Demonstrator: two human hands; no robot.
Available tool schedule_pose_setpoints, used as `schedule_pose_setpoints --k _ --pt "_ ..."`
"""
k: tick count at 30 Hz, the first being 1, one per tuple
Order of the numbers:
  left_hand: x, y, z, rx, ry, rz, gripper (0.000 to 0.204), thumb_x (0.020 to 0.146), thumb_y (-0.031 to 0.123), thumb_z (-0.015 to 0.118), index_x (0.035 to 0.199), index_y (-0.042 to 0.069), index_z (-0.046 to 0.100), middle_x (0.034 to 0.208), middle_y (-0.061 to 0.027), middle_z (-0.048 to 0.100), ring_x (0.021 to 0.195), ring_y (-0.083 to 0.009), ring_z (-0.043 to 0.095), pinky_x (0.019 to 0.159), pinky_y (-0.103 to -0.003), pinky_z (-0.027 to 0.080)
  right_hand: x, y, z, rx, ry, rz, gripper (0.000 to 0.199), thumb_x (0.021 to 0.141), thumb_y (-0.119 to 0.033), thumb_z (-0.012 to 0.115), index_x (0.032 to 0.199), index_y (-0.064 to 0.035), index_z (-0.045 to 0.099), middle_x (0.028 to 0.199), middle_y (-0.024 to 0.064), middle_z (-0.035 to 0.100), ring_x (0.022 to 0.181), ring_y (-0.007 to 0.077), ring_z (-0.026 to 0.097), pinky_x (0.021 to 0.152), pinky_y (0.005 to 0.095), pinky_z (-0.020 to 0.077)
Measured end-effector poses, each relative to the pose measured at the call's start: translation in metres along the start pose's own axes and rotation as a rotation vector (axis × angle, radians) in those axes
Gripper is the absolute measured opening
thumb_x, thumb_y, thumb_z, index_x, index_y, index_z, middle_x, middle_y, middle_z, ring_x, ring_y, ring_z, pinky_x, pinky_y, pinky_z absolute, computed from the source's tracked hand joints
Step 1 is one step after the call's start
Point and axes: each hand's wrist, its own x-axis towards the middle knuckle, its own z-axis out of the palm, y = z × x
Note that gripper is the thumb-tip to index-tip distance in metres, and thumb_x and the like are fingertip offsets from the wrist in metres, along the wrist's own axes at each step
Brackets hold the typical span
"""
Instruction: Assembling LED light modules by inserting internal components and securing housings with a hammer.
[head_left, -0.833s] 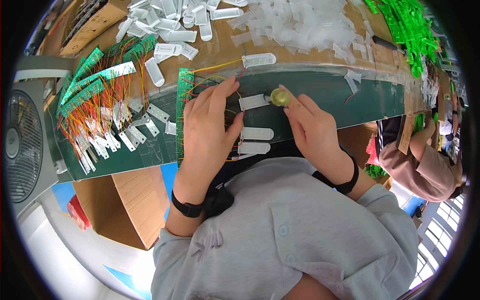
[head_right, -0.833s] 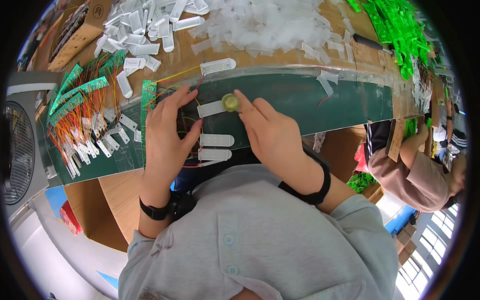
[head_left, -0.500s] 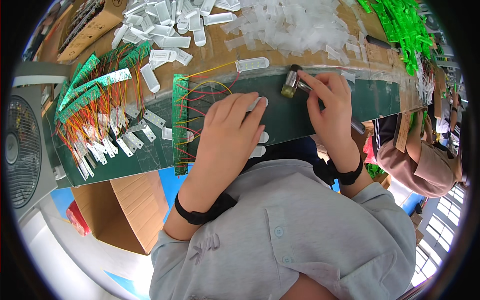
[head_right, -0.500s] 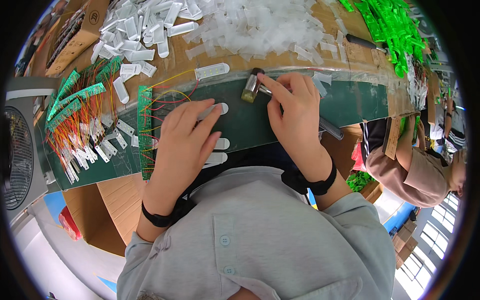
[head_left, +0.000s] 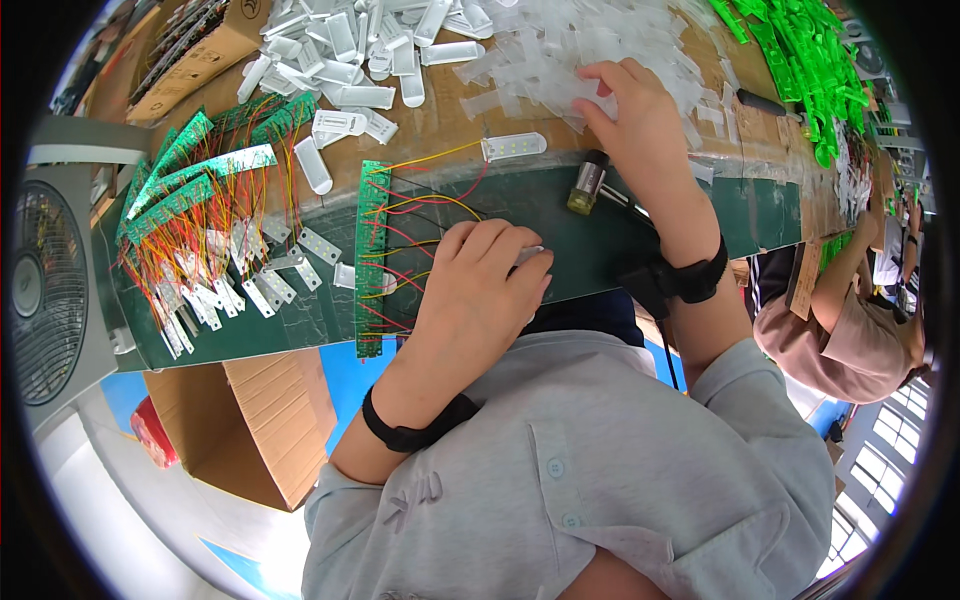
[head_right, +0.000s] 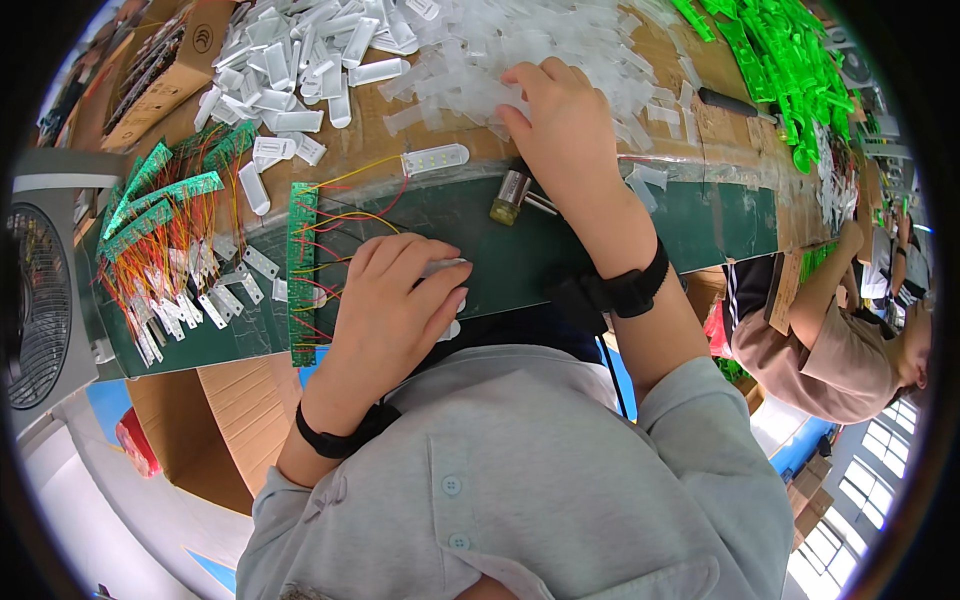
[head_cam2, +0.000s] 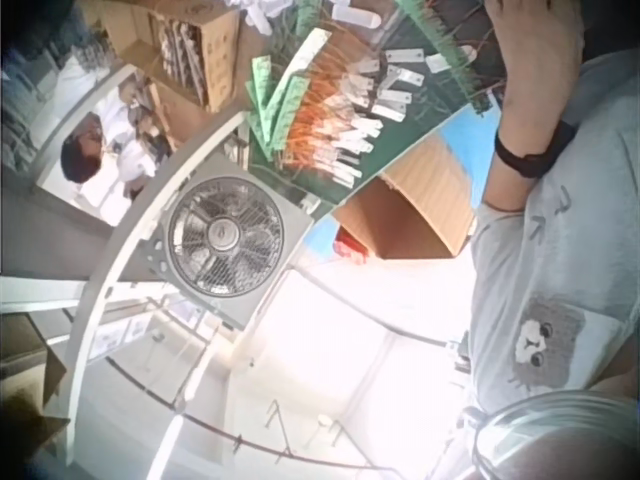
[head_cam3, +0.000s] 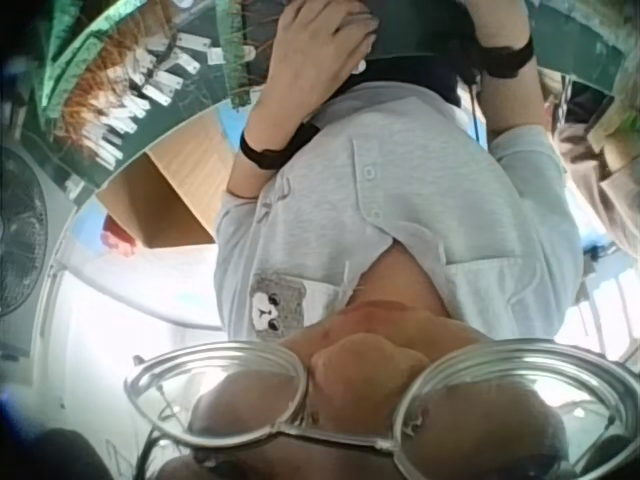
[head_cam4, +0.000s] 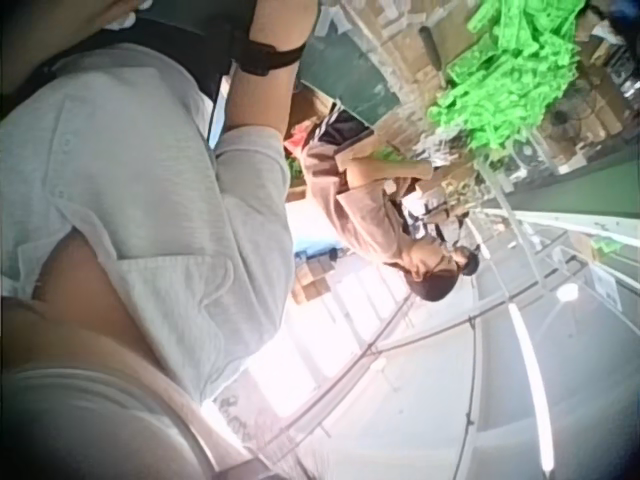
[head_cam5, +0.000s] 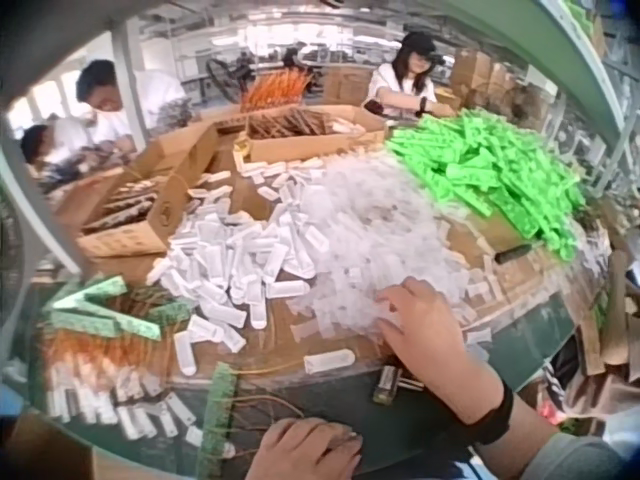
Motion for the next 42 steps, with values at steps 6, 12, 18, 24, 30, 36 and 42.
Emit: schedule_pose_setpoints --k 6,12,18,24,30,36,42 --pt "0.011 -0.011 -0.021 0.025 0.164 -0.035 0.022 0.082 0.005 0.076 0.104 0.008 0.073 0.106 -0.0050 0.069 0.100 -0.0291 0.064 0.089 -0.044 0.049 -0.003 0.009 0.000 -0.022 0.116 -0.118 0.026 0.080 -0.007 0.080 0.104 -0.0081 0.070 0.092 0.0109 0.066 0.087 0.0307 0.066 0.076 0.0420 0.0552" --pt "0.015 -0.025 -0.024 0.108 0.267 -0.172 0.018 0.086 0.003 0.073 0.104 0.005 0.073 0.104 -0.0087 0.070 0.097 -0.0306 0.065 0.086 -0.042 0.050 -0.019 -0.043 -0.025 0.481 -0.159 0.054 0.020 0.085 0.003 0.072 0.104 -0.0058 0.072 0.096 0.0115 0.066 0.090 0.0315 0.066 0.076 0.0386 0.0547" --pt "0.022 -0.025 -0.020 0.124 0.233 -0.168 0.020 0.089 0.002 0.070 0.108 0.003 0.074 0.106 -0.0089 0.069 0.099 -0.0303 0.064 0.088 -0.042 0.049 -0.031 -0.042 -0.007 0.687 -0.166 -0.154 0.017 0.082 0.004 0.072 0.093 -0.0085 0.077 0.113 0.0069 0.067 0.096 0.0300 0.065 0.081 0.0389 0.0536" --pt "0.023 -0.029 -0.016 0.163 0.217 -0.202 0.019 0.091 0.004 0.068 0.109 0.003 0.074 0.108 -0.0085 0.069 0.101 -0.0300 0.064 0.090 -0.042 0.048 -0.042 -0.048 -0.008 0.304 -0.186 -0.257 0.018 0.077 -0.002 0.078 0.088 -0.0151 0.076 0.114 0.0027 0.066 0.114 0.0266 0.058 0.101 0.0454 0.0423" --pt "0.029 -0.028 -0.012 0.159 0.239 -0.220 0.020 0.091 0.005 0.068 0.110 0.003 0.074 0.110 -0.0084 0.070 0.102 -0.0300 0.064 0.091 -0.043 0.048 -0.055 -0.060 -0.006 0.043 -0.133 -0.099 0.020 0.075 -0.011 0.082 0.091 -0.0114 0.068 0.100 0.0019 0.062 0.102 0.0260 0.058 0.096 0.0459 0.0413" --pt "0.033 -0.032 -0.013 0.132 0.280 -0.181 0.020 0.087 -0.003 0.068 0.105 0.002 0.074 0.106 -0.0095 0.071 0.098 -0.0314 0.066 0.085 -0.042 0.051 -0.047 -0.057 0.003 0.032 -0.040 -0.160 0.016 0.081 -0.009 0.077 0.092 -0.0085 0.065 0.098 0.0043 0.063 0.100 0.0265 0.060 0.096 0.0447 0.0427" --pt "0.032 -0.045 -0.012 0.145 0.293 -0.155 0.023 0.083 -0.005 0.070 0.104 0.002 0.074 0.107 -0.0090 0.072 0.097 -0.0314 0.066 0.085 -0.042 0.051 -0.041 -0.053 0.016 0.218 -0.096 -0.334 0.019 0.085 -0.009 0.070 0.101 -0.0052 0.061 0.106 0.0075 0.067 0.105 0.0290 0.062 0.091 0.0425 0.0487"
